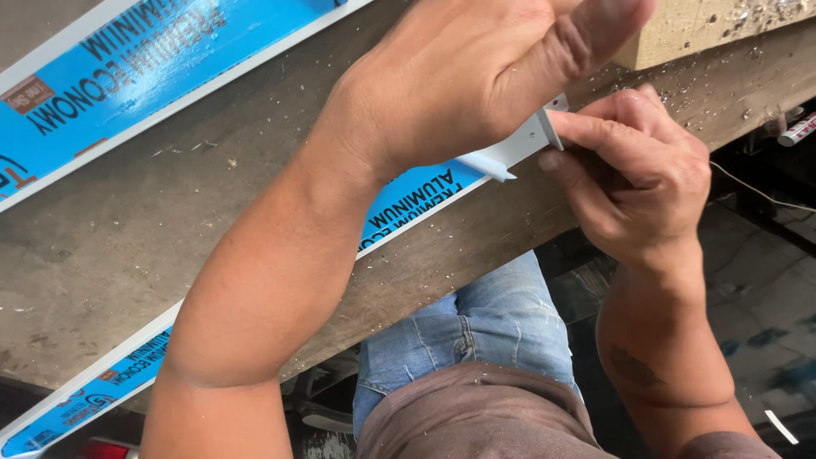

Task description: Assembling aluminum frames using a rivet gun, drill, and pliers

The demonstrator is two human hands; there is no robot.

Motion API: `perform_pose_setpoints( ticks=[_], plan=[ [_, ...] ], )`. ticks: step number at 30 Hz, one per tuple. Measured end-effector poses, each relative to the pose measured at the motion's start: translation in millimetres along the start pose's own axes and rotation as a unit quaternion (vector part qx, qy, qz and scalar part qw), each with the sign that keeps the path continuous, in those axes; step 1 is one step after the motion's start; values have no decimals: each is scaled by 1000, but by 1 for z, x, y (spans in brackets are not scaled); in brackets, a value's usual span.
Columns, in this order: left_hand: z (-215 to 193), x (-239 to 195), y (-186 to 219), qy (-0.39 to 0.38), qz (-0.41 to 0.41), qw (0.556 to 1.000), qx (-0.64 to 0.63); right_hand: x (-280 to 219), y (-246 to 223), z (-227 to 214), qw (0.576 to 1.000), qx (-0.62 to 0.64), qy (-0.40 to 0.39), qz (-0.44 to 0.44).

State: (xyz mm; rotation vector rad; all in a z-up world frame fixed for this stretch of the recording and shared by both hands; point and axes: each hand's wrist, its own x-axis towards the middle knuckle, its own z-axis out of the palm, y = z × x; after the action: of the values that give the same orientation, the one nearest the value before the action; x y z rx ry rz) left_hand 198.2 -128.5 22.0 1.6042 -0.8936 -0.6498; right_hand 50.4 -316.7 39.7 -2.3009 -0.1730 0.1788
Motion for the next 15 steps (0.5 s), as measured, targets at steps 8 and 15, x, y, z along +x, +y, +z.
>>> perform_pose_setpoints(
  ticks=[8, 15],
  plan=[
    [0, 1, 6, -24, -64, 998, 3, -5, -9, -9, 998, 5, -9, 59],
    [2, 3, 6, -14, -86, 996, 7, 0, -12, 8, 998, -26, 39, 40]
  ],
)
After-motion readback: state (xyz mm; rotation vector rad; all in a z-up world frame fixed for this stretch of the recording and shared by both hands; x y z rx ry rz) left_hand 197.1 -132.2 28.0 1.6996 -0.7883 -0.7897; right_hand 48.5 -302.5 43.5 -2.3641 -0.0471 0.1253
